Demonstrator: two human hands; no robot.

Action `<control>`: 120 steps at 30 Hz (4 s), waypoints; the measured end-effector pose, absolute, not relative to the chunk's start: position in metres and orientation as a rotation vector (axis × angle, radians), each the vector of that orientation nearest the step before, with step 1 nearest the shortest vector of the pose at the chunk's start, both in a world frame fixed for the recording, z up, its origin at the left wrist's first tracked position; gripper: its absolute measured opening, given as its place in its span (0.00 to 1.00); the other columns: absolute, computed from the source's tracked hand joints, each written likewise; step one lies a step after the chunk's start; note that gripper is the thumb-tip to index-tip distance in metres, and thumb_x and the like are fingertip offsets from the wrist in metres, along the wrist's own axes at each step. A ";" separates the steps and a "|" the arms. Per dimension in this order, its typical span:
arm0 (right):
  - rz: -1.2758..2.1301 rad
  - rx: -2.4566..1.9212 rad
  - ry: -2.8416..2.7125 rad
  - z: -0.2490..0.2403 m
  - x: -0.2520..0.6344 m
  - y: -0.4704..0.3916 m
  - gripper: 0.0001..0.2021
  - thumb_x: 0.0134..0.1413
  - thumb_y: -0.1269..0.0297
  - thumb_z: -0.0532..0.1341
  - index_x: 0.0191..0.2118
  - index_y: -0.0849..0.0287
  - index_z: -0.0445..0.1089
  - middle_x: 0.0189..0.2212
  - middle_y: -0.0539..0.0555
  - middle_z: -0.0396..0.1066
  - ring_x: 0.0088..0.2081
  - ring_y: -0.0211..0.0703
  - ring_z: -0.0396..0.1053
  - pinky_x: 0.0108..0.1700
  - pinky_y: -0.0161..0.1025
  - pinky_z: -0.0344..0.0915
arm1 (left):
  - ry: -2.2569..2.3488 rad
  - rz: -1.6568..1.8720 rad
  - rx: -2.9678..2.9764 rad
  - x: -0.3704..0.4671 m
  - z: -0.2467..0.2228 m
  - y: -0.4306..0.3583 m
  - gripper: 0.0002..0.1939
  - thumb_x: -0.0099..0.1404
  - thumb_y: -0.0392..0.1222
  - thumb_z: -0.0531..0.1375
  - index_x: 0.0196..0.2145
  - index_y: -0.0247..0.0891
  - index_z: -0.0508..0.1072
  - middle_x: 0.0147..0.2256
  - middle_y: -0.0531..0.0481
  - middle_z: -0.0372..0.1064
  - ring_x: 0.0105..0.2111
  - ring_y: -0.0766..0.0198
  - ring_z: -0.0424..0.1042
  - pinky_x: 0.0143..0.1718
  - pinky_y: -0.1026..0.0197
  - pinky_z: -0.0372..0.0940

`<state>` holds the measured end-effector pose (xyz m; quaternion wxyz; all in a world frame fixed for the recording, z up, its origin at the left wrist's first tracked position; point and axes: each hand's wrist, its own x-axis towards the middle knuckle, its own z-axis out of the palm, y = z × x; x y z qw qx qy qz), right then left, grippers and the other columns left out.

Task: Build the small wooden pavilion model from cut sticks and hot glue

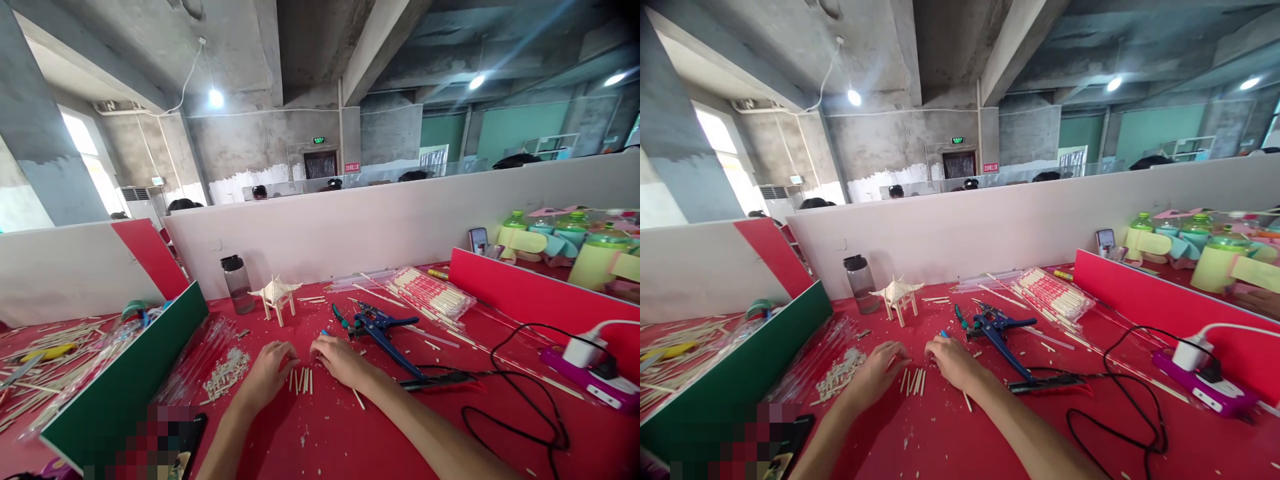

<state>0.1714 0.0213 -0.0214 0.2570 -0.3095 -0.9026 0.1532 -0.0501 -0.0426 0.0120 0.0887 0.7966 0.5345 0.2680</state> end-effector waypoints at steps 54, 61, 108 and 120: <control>1.417 -0.730 -1.455 -0.017 0.155 0.018 0.15 0.44 0.55 0.69 0.32 0.58 0.67 0.30 0.48 0.68 0.31 0.40 0.69 0.38 0.39 0.67 | 2.128 0.762 2.257 -0.064 0.025 -0.039 0.09 0.66 0.38 0.53 0.35 0.39 0.73 0.36 0.46 0.76 0.36 0.59 0.75 0.36 0.63 0.63; 1.057 -0.822 -1.886 -0.008 0.164 0.014 0.04 0.50 0.67 0.63 0.32 0.58 0.67 0.30 0.49 0.70 0.32 0.40 0.69 0.37 0.37 0.65 | 2.675 0.313 1.621 -0.100 0.034 -0.054 0.13 0.65 0.46 0.53 0.35 0.39 0.74 0.39 0.37 0.78 0.40 0.43 0.77 0.34 0.55 0.64; 0.697 -0.855 -2.394 -0.001 0.164 -0.022 0.18 0.50 0.67 0.67 0.49 0.54 0.72 0.44 0.56 0.75 0.47 0.51 0.72 0.48 0.40 0.64 | 1.594 0.544 2.048 -0.048 0.024 -0.059 0.26 0.53 0.37 0.65 0.52 0.40 0.74 0.49 0.44 0.76 0.45 0.53 0.75 0.46 0.59 0.68; 0.758 -0.823 -2.321 -0.004 0.160 -0.017 0.17 0.48 0.70 0.69 0.46 0.53 0.72 0.43 0.53 0.75 0.45 0.48 0.72 0.46 0.38 0.66 | 1.386 0.630 2.094 -0.039 0.010 -0.054 0.22 0.58 0.34 0.60 0.51 0.40 0.73 0.48 0.44 0.76 0.45 0.56 0.76 0.45 0.61 0.68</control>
